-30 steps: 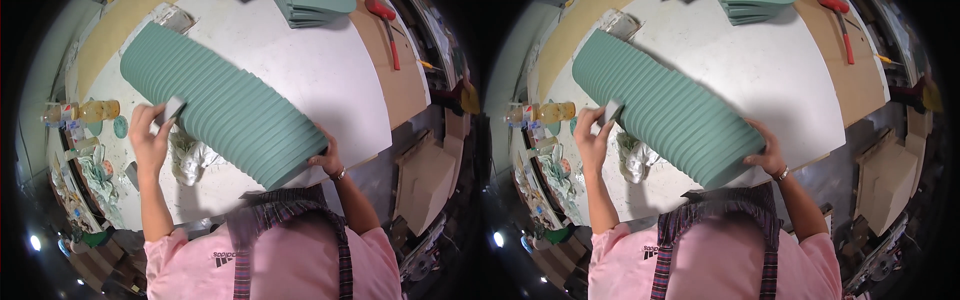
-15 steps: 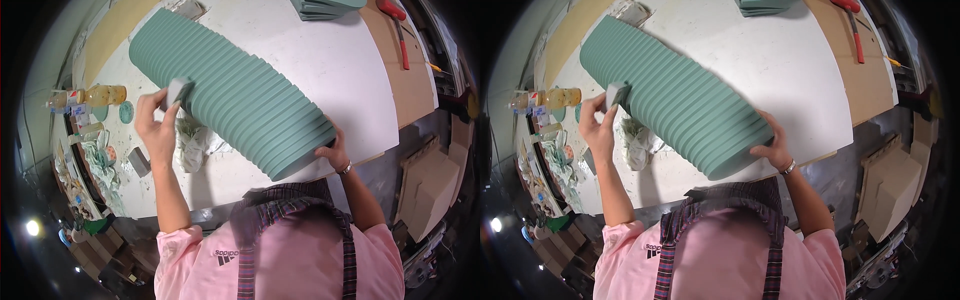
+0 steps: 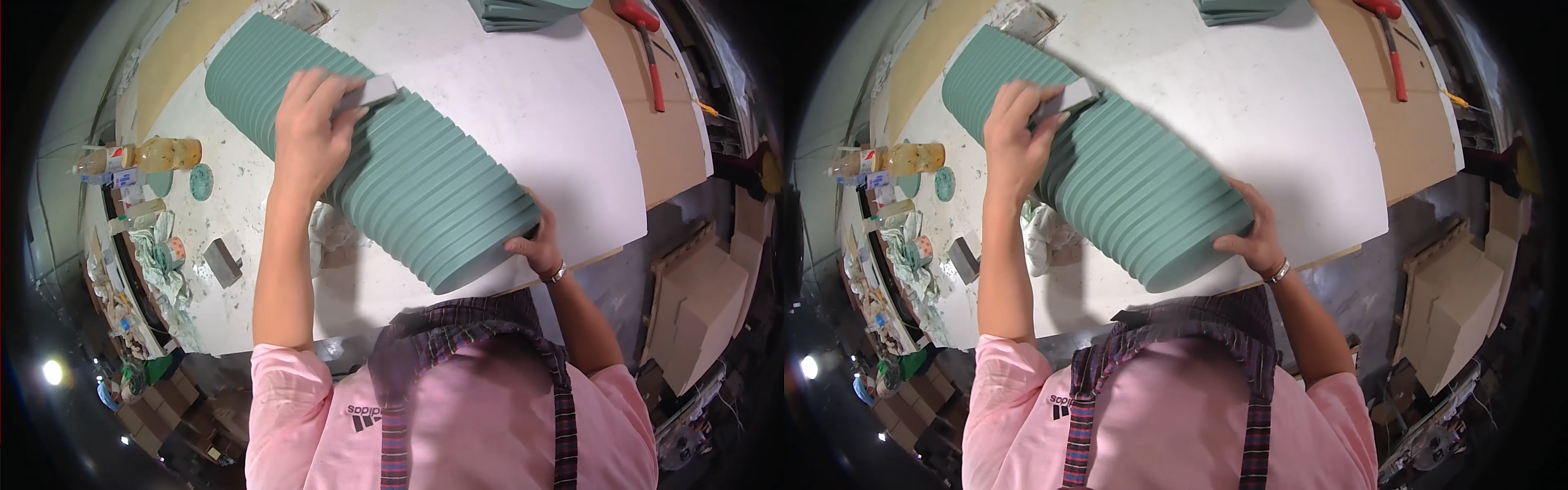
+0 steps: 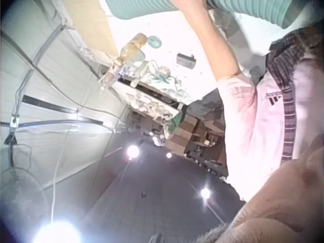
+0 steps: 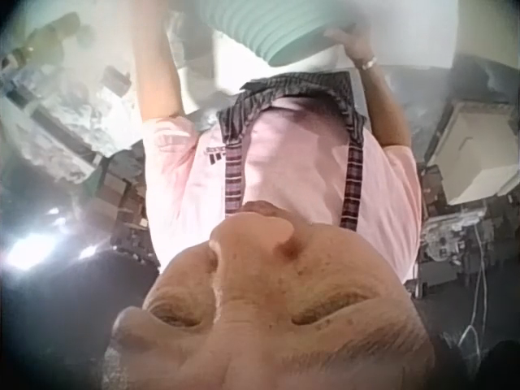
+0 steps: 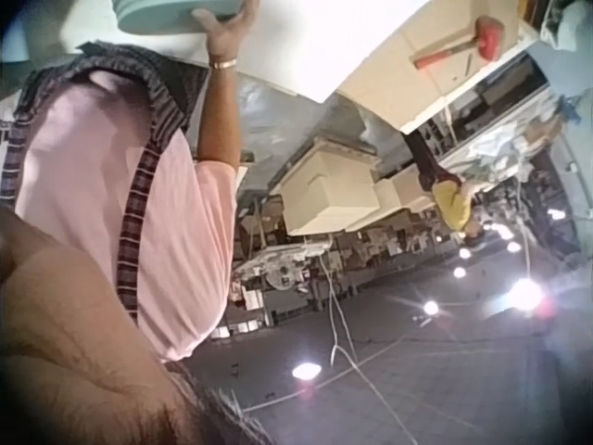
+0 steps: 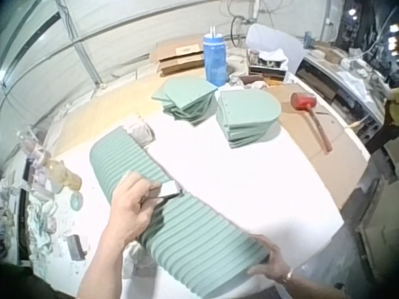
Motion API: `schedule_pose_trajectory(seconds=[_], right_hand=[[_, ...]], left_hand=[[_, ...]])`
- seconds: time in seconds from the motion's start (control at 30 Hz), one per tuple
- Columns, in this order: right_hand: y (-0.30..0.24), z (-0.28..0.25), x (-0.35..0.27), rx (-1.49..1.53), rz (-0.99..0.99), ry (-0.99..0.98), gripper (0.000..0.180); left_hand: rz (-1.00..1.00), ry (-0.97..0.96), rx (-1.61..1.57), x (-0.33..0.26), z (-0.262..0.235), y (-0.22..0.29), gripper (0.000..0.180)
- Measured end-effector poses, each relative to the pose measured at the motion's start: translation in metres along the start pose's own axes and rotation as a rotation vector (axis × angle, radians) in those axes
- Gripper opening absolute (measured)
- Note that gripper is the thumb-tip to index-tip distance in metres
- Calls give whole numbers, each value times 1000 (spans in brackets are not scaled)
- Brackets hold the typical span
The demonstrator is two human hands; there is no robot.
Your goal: The person sands the edges of a stack of green furniture components using a sanding block and wipes the surfaces with a white cloth.
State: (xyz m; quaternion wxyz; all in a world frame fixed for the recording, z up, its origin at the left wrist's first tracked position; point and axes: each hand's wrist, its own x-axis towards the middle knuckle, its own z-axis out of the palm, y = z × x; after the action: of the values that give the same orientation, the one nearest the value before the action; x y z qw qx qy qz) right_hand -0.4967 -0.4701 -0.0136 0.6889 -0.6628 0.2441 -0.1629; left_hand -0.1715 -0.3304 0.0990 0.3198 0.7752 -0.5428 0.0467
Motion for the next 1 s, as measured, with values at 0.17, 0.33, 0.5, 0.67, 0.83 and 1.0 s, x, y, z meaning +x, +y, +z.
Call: schedule_pose_trajectory(seconds=[0.17, 0.33, 0.5, 0.67, 0.83, 1.0], right_hand=[[-3, -2, 5, -110, -40, 12, 93], [-10, -1, 5, -158, -18, -6, 96], [-13, 0, 5, -155, -11, -6, 95], [-14, -2, 7, -168, -74, -13, 95], [-14, 1, 5, -132, -30, 1, 96], [-12, 1, 4, -110, 7, -8, 97]], left_hand=[[-96, -189, -43, 1, -39, 21, 28], [-29, -198, -28, 26, -9, 14, 28], [199, -119, 5, 60, 4, 16, 30], [-126, -364, -19, 31, -33, 27, 35], [-67, 61, 142, 34, -6, -6, 29], [68, -80, 111, 27, -14, -26, 27]])
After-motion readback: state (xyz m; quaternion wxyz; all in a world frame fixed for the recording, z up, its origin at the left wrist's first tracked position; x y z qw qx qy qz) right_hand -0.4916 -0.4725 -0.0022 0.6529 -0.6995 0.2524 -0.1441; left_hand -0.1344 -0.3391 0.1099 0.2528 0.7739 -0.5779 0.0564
